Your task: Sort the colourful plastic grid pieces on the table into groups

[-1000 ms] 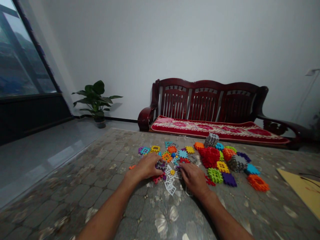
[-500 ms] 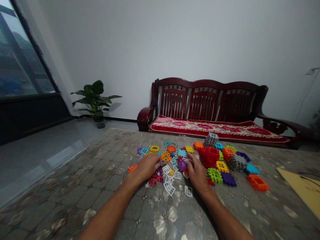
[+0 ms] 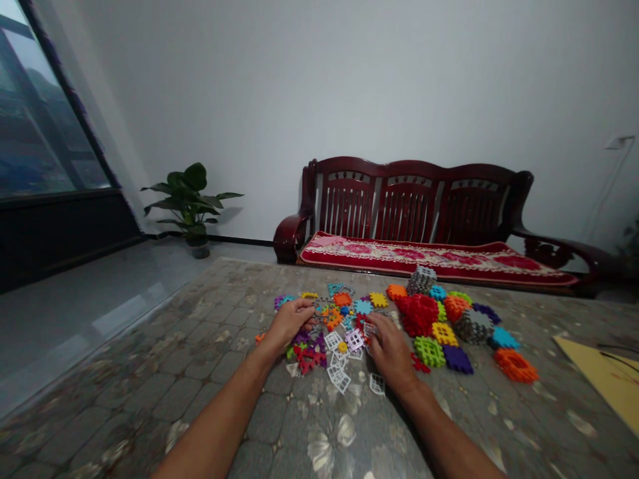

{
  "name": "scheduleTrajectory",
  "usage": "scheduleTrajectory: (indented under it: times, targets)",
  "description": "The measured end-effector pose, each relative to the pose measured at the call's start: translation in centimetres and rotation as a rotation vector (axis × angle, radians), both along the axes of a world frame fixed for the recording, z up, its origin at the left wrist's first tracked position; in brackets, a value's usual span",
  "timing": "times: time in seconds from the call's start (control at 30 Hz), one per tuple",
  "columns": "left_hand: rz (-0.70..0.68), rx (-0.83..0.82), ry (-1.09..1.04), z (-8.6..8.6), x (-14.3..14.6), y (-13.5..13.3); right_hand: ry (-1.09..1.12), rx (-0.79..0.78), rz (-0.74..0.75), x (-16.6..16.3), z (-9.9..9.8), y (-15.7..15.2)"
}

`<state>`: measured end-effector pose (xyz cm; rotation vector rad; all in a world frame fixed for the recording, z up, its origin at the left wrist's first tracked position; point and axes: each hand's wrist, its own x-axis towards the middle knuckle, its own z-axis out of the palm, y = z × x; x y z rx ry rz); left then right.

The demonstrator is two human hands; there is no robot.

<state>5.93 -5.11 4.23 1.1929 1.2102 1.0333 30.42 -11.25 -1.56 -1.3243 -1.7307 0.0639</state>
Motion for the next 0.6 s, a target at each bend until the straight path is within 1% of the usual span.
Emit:
scheduleTrajectory:
  times: [0.1, 0.17, 0.23, 0.33, 0.43, 0.5, 0.6]
  targets:
    - [0.013, -0.03, -0.058, -0.02, -0.14, 0.03, -0.004, -0.005, 0.005, -0.03, 0.07, -0.06]
    - [0.019, 0.0, -0.044, -0.15, -0.24, 0.17, -0.012, -0.015, -0.002, -0.02, 0.11, -0.07]
    - [0.045, 0.086, 0.038, -0.3, -0.33, 0.34, -0.027, -0.025, -0.008, -0.01, 0.15, -0.1]
    - [0.109, 0.258, 0.259, -0.32, -0.52, 0.44, -0.043, -0.037, -0.008, -0.07, 0.25, -0.15]
    - [0.136, 0.373, 0.454, -0.17, -0.77, 0.31, -0.044, -0.04, -0.007, -0.15, 0.32, -0.19]
    - [0.14, 0.41, 0.499, -0.2, -0.92, 0.22, -0.042, -0.043, -0.006, -0.17, 0.32, -0.21]
    - [0.135, 0.451, 0.461, -0.61, -1.03, 0.22, -0.038, -0.044, 0.0, -0.14, 0.26, -0.2]
